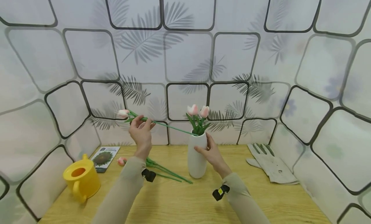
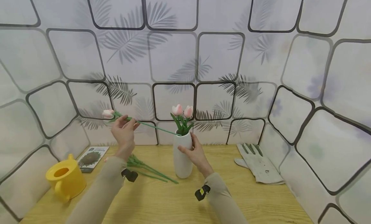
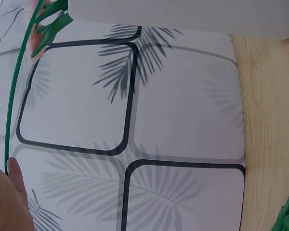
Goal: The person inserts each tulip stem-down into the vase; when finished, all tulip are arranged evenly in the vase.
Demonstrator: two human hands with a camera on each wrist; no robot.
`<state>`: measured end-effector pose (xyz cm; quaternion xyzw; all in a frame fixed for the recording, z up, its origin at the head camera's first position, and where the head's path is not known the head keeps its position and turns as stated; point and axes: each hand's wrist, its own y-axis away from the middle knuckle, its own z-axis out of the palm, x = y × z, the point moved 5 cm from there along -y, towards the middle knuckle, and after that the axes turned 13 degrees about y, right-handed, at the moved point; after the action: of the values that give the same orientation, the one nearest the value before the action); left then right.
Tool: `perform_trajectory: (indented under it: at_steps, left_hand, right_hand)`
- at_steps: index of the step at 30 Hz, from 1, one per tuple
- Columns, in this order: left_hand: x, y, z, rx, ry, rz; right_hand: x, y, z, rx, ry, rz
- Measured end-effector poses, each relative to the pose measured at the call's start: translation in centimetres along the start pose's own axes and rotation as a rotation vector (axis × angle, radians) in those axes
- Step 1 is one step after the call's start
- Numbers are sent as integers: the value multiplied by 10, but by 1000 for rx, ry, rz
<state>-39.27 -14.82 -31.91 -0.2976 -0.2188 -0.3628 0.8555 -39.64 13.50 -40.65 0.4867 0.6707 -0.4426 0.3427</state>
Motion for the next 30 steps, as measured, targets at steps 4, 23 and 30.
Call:
perform_trajectory:
  at_steps: [4,23,30]
  left_hand:
    - [-2,0,4,-3,-4,8]
    - [7,8,48,-197,-54,134]
    - [4,17,63,-323,-149,158]
  right_hand:
    - [-1,1,0,-6,-3,3]
    - [-30,16,-6,-59,-17,8]
    - [-29,15,-6,-63,-15,17]
